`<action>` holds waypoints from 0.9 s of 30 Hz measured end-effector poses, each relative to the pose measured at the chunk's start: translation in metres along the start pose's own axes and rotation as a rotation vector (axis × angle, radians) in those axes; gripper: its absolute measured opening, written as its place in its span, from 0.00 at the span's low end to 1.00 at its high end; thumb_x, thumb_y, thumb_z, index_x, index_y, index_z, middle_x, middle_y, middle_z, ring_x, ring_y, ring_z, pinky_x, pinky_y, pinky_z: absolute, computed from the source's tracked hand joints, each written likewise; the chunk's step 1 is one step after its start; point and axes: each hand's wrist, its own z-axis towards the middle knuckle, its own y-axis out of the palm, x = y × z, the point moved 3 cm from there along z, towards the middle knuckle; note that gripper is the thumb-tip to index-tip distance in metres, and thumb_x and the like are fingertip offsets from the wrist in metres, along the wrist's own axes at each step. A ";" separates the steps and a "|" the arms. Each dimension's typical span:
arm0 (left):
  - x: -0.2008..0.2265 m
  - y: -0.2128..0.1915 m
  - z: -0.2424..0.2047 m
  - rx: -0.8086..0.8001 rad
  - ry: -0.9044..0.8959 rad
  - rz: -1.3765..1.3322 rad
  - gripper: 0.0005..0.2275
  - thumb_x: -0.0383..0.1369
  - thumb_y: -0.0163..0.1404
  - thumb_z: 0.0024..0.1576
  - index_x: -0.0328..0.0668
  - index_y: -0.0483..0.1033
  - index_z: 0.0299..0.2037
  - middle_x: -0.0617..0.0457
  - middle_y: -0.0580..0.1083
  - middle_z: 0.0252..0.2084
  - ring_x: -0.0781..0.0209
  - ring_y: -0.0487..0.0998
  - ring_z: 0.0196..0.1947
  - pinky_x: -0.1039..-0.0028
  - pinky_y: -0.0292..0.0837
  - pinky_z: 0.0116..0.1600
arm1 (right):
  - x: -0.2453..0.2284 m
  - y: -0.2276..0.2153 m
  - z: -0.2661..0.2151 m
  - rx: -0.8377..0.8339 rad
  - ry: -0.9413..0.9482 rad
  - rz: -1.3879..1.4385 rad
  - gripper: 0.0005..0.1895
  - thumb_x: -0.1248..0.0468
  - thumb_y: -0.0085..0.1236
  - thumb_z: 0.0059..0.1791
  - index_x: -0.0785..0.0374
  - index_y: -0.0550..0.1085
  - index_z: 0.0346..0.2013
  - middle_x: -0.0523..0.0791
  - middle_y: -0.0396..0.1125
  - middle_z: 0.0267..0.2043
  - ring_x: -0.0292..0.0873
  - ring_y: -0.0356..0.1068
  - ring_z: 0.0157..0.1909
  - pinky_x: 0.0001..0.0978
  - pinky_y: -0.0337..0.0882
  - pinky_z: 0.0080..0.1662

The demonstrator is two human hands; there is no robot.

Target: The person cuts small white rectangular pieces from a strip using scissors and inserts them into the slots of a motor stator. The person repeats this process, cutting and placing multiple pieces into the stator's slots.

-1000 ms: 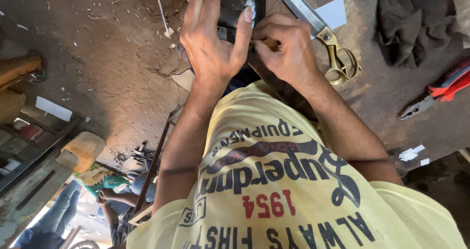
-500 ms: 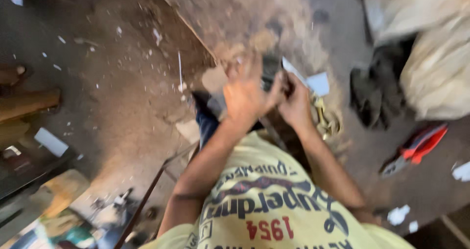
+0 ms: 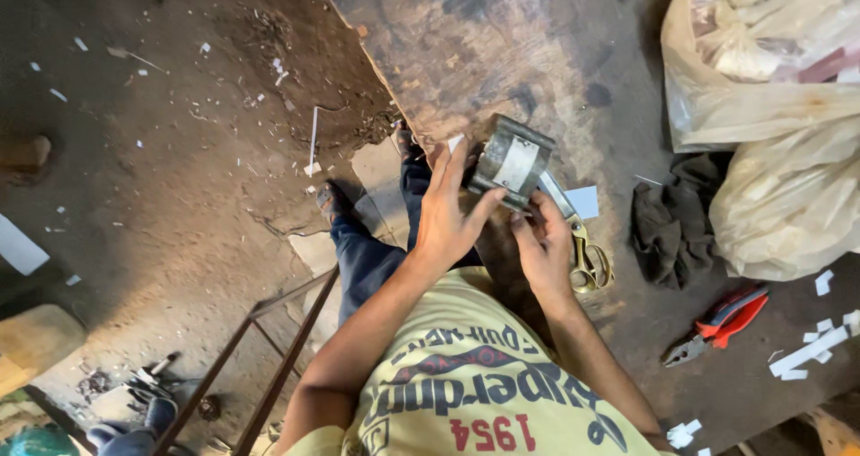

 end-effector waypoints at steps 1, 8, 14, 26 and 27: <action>-0.005 -0.001 -0.004 0.015 0.009 -0.010 0.35 0.37 0.63 0.56 0.26 0.61 0.69 0.30 0.67 0.65 0.33 0.72 0.65 0.59 0.71 0.65 | -0.004 0.002 -0.002 -0.016 0.008 0.042 0.19 0.74 0.51 0.54 0.70 0.67 0.61 0.45 0.70 0.54 0.35 0.69 0.55 0.27 0.69 0.57; -0.052 -0.012 -0.013 -0.015 -0.004 -0.050 0.28 0.40 0.70 0.45 0.32 0.76 0.53 0.39 0.77 0.50 0.43 0.78 0.52 0.63 0.73 0.58 | -0.013 0.009 -0.011 -0.010 0.113 -0.011 0.16 0.74 0.52 0.55 0.70 0.70 0.58 0.45 0.71 0.54 0.36 0.68 0.56 0.29 0.67 0.57; -0.074 -0.026 -0.015 -0.012 -0.093 -0.263 0.30 0.33 0.68 0.52 0.33 0.72 0.64 0.41 0.75 0.60 0.47 0.78 0.61 0.64 0.73 0.67 | -0.002 0.007 -0.013 0.023 0.118 0.095 0.15 0.75 0.62 0.53 0.69 0.69 0.52 0.45 0.70 0.52 0.38 0.68 0.56 0.31 0.67 0.59; -0.076 -0.022 -0.011 -0.148 0.009 -0.326 0.40 0.44 0.71 0.49 0.33 0.63 0.68 0.40 0.69 0.64 0.43 0.75 0.60 0.59 0.74 0.66 | 0.004 -0.023 -0.049 0.223 0.152 -0.268 0.23 0.71 0.61 0.51 0.69 0.68 0.60 0.49 0.71 0.54 0.43 0.71 0.56 0.36 0.70 0.61; -0.078 -0.022 -0.010 -0.150 0.025 -0.346 0.39 0.44 0.70 0.51 0.33 0.63 0.68 0.40 0.69 0.64 0.44 0.75 0.61 0.61 0.74 0.65 | 0.003 -0.023 -0.050 0.230 0.168 -0.227 0.24 0.71 0.61 0.51 0.70 0.68 0.61 0.49 0.71 0.56 0.43 0.71 0.57 0.36 0.70 0.62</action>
